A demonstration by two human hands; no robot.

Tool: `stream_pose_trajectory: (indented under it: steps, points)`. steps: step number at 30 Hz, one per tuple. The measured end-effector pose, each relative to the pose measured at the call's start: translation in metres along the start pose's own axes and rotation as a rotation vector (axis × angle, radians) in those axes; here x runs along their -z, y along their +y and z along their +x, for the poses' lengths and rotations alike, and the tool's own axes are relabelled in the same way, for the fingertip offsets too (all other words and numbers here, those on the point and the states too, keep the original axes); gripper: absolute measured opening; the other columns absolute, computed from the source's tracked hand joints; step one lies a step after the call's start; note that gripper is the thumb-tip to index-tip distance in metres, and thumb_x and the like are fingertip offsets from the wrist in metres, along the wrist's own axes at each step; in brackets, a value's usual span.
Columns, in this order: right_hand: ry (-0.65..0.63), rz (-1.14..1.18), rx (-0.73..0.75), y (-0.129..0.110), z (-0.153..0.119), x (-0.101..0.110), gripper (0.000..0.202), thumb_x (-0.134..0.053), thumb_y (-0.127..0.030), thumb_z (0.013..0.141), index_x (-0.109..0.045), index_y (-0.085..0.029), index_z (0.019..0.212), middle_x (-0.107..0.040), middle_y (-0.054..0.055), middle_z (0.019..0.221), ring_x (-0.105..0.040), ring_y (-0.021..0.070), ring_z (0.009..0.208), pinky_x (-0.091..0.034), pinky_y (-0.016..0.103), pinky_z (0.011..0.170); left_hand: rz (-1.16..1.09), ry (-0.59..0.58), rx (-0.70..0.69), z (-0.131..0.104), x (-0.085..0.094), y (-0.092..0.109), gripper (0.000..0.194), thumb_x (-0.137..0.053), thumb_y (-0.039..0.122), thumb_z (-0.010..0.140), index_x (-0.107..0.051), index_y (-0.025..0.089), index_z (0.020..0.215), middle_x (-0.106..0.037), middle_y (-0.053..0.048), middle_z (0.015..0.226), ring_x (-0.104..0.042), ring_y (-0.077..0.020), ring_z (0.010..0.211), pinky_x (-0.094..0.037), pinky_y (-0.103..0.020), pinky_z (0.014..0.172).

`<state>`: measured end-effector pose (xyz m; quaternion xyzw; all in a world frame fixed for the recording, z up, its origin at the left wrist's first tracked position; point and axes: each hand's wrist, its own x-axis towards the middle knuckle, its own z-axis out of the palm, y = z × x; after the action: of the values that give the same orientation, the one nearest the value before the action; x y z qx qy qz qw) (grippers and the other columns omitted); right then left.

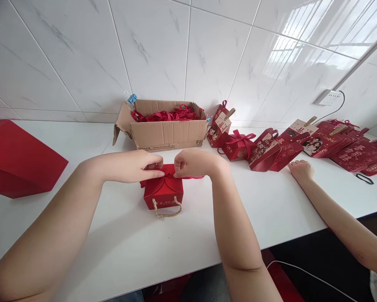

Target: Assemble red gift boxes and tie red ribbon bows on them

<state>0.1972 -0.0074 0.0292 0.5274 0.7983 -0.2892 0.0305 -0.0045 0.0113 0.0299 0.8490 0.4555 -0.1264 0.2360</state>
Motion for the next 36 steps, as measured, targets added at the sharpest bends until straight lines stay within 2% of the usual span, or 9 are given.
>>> stream_pose_trajectory:
  steps: [7, 9, 13, 17, 20, 25, 33, 36]
  points:
    - [-0.009, -0.040, 0.029, 0.001, 0.000, 0.000, 0.016, -0.060, -0.036, 0.080, -0.066, -0.022, 0.084, -0.063, 0.000, 0.078, -0.052, 0.0118, 0.065, -0.035, 0.024, 0.055, -0.010, -0.016, -0.024, 0.002, -0.002, 0.003, 0.018, -0.045, 0.038, 0.081, -0.049, 0.023, 0.074, -0.064, -0.002, 0.080, -0.051, -0.0164, 0.061, -0.035, -0.029, 0.050]
    - [-0.014, -0.044, 0.022, 0.003, 0.001, 0.000, 0.018, -0.061, -0.038, 0.079, -0.066, -0.021, 0.081, -0.061, 0.000, 0.075, -0.048, 0.0112, 0.062, -0.033, 0.025, 0.054, -0.010, -0.039, -0.016, 0.001, -0.001, 0.004, 0.015, -0.046, 0.036, 0.080, -0.051, 0.023, 0.074, -0.064, -0.002, 0.079, -0.050, -0.0163, 0.061, -0.034, -0.028, 0.050]
    - [0.003, -0.033, -0.012, 0.004, 0.002, 0.000, 0.025, -0.062, -0.044, 0.078, -0.063, -0.020, 0.072, -0.055, -0.002, 0.067, -0.040, 0.0094, 0.057, -0.027, 0.025, 0.050, 0.005, -0.058, -0.009, -0.003, 0.000, 0.006, 0.015, -0.048, 0.035, 0.077, -0.051, 0.022, 0.072, -0.064, -0.003, 0.080, -0.048, -0.0153, 0.060, -0.032, -0.028, 0.050]
    - [-0.019, 0.024, -0.001, 0.006, 0.001, 0.001, 0.032, -0.067, -0.051, 0.072, -0.065, -0.020, 0.069, -0.049, -0.003, 0.061, -0.037, 0.0089, 0.055, -0.025, 0.026, 0.050, 0.012, -0.063, -0.017, -0.004, 0.001, 0.005, 0.017, -0.049, 0.038, 0.077, -0.052, 0.022, 0.072, -0.065, -0.004, 0.083, -0.050, -0.0160, 0.062, -0.033, -0.028, 0.051]
    - [-0.063, 0.060, 0.017, 0.010, -0.001, 0.002, 0.033, -0.072, -0.053, 0.066, -0.069, -0.020, 0.071, -0.048, -0.003, 0.059, -0.037, 0.0093, 0.055, -0.025, 0.026, 0.050, 0.027, -0.059, -0.016, -0.004, 0.002, 0.003, 0.018, -0.049, 0.040, 0.079, -0.053, 0.022, 0.075, -0.067, -0.005, 0.090, -0.055, -0.0184, 0.069, -0.035, -0.028, 0.053]
    - [-0.053, 0.089, -0.026, 0.021, 0.002, 0.002, 0.034, -0.071, -0.054, 0.066, -0.068, -0.020, 0.064, -0.042, -0.004, 0.055, -0.030, 0.0086, 0.053, -0.024, 0.027, 0.051, 0.010, -0.069, -0.015, -0.002, 0.003, 0.001, 0.019, -0.050, 0.040, 0.078, -0.051, 0.021, 0.074, -0.068, -0.006, 0.092, -0.057, -0.0196, 0.072, -0.036, -0.029, 0.056]
    - [-0.051, 0.122, -0.113, 0.029, 0.008, 0.001, 0.033, -0.078, -0.053, 0.057, -0.073, -0.023, 0.069, -0.059, -0.002, 0.065, -0.045, 0.0125, 0.065, -0.032, 0.027, 0.060, -0.011, -0.079, -0.039, 0.002, 0.003, -0.004, 0.021, -0.050, 0.041, 0.078, -0.046, 0.022, 0.070, -0.068, -0.003, 0.090, -0.057, -0.0193, 0.074, -0.037, -0.029, 0.059]
    - [-0.059, 0.117, -0.081, 0.029, 0.008, 0.002, 0.032, -0.077, -0.053, 0.059, -0.073, -0.022, 0.070, -0.061, -0.002, 0.066, -0.047, 0.0122, 0.065, -0.032, 0.027, 0.061, -0.014, -0.058, -0.028, 0.002, 0.003, -0.005, 0.020, -0.050, 0.041, 0.078, -0.047, 0.022, 0.071, -0.068, -0.002, 0.088, -0.057, -0.0187, 0.072, -0.037, -0.028, 0.058]
